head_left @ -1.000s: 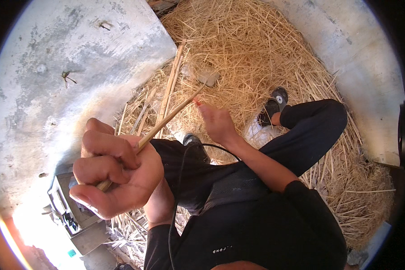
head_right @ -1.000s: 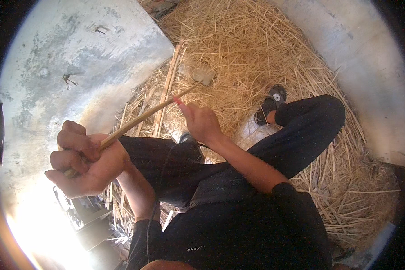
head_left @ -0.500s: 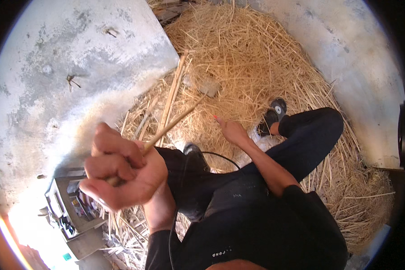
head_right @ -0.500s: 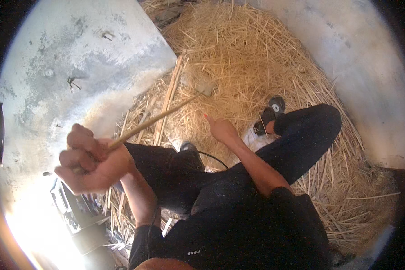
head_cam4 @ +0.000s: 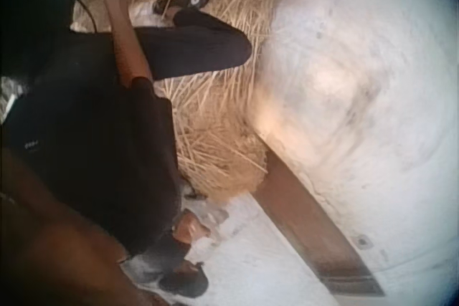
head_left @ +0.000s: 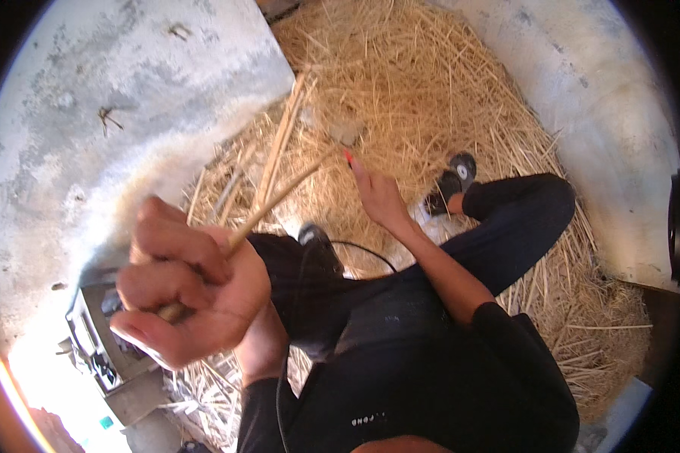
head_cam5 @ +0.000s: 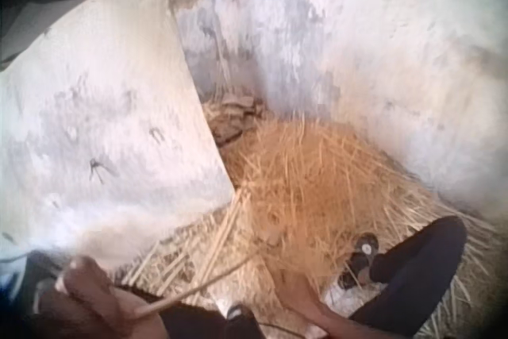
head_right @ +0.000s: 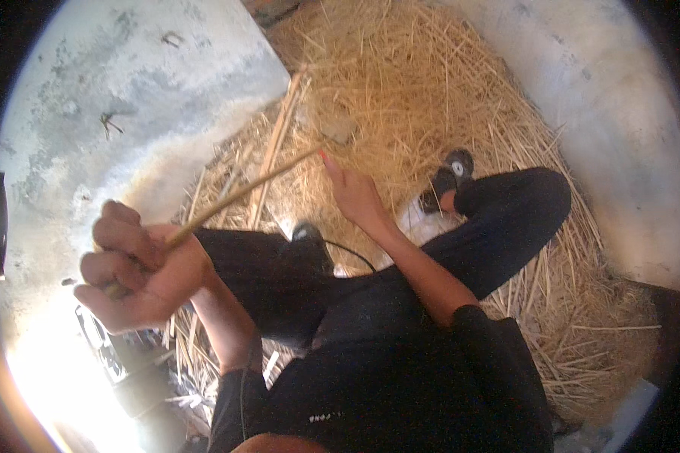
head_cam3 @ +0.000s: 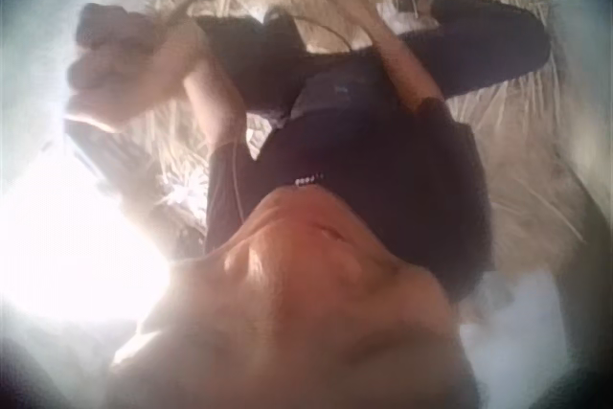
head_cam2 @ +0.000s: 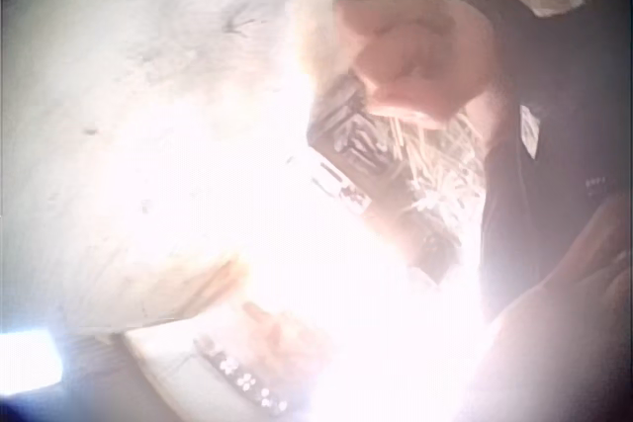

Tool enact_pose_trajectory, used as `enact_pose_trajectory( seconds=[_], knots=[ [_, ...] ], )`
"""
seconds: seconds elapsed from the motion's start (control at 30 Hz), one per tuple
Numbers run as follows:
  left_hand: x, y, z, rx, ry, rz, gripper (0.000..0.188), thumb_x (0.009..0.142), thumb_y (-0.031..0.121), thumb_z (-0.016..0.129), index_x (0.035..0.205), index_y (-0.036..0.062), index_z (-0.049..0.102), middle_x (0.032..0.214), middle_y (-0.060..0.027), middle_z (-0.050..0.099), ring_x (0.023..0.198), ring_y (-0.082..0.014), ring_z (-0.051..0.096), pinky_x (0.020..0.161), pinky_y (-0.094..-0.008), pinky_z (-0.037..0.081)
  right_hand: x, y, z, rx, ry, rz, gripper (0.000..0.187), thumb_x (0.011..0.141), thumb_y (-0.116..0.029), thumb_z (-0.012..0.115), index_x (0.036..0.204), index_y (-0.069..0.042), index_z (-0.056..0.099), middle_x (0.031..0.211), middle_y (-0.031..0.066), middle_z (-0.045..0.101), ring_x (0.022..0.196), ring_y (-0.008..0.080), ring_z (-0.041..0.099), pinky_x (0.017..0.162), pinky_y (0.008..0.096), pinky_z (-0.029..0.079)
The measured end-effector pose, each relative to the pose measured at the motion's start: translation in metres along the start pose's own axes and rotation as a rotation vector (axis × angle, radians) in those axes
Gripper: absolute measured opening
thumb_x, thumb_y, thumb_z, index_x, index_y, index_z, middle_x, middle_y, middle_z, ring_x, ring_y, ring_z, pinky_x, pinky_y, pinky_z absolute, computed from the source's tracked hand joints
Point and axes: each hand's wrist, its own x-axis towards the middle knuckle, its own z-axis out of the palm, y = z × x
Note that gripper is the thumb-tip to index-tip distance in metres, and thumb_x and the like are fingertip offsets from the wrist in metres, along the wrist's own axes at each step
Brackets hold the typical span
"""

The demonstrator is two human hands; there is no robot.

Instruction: The person strips a long wood stick using a knife, removing thin outer layers to smooth the surface while sitting in a workspace covered in straw.

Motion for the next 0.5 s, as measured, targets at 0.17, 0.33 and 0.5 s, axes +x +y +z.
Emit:
enact_pose_trajectory(
  seconds=[0.17, 0.33, 0.5],
  knots=[
    [-0.003, -0.002, 0.004, 0.122, 0.215, -0.001, 0.041, 0.085, 0.029, 0.030, 0.048, 0.0187, 0.018, 0.039, 0.0039, 0.012, 0.034, -0.0065, 0.014, 0.040, -0.0231, 0.015, -0.001, -0.013, 0.006, 0.197, 0.083, -0.189, 0.049, 0.091, -0.035, 0.034, 0.071, 0.005, 0.053, 0.061, 0.0234, 0.053, 0.059, 0.0379, 0.052, 0.058, 0.0439, 0.038],
    [-0.002, 0.002, 0.003, 0.043, 0.061, -0.007, 0.043, 0.089, 0.035, 0.026, 0.050, 0.0163, 0.029, 0.038, 0.0024, 0.022, 0.036, -0.0072, 0.017, 0.043, -0.0234, 0.018, 0.013, -0.008, -0.003, -0.139, 0.014, 0.137, 0.050, 0.091, -0.034, 0.034, 0.064, 0.006, 0.049, 0.056, 0.0219, 0.051, 0.054, 0.0367, 0.049, 0.054, 0.0423, 0.036],
    [-0.003, 0.001, 0.005, 0.175, 0.301, -0.011, 0.042, 0.087, 0.030, 0.030, 0.048, 0.0183, 0.021, 0.039, 0.0036, 0.014, 0.034, -0.0072, 0.015, 0.041, -0.0242, 0.016, 0.022, -0.001, 0.000, 0.262, 0.019, -0.163, 0.053, 0.092, -0.039, 0.026, 0.087, 0.005, 0.056, 0.065, 0.0247, 0.055, 0.067, 0.0412, 0.055, 0.064, 0.0436, 0.042]
  ],
)
